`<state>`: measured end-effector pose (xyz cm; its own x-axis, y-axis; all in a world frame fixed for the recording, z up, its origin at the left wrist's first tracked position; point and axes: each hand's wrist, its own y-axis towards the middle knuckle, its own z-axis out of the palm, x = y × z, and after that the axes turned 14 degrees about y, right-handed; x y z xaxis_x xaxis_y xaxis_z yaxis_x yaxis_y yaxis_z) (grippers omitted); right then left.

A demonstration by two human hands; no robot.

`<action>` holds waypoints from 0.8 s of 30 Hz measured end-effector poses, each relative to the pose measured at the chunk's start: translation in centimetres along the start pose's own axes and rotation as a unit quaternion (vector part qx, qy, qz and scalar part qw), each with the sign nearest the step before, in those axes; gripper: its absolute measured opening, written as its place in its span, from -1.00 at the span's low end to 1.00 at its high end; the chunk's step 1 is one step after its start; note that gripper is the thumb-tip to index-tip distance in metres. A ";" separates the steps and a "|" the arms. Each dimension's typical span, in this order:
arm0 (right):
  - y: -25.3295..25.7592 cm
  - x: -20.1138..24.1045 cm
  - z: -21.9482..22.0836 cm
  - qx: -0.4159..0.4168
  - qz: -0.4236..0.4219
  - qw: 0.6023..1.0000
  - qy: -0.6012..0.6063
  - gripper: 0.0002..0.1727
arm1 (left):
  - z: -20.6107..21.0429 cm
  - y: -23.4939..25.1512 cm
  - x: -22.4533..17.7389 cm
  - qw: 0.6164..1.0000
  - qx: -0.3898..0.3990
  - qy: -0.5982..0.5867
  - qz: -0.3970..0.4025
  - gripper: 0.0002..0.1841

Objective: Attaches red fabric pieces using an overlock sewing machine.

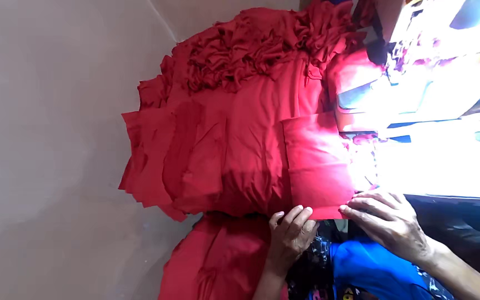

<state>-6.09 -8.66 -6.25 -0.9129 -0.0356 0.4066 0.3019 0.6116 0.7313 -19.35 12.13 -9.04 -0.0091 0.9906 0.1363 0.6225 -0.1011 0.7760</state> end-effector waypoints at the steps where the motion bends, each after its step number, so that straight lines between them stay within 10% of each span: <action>1: -0.3 -0.2 0.3 -0.004 -0.012 1.000 -0.011 -0.75 | 0.3 -0.4 0.0 1.000 -0.004 0.005 0.002 -0.90; 24: -0.5 -0.2 1.0 0.014 0.043 0.999 0.007 -0.57 | -2.6 4.9 1.1 0.949 0.136 -0.246 -0.140 -0.87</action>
<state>-6.37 -8.19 -7.21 -0.8799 0.0083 0.4752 0.3719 0.6345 0.6776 -18.38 12.48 -3.52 0.1205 0.9053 -0.4074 0.8298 0.1334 0.5419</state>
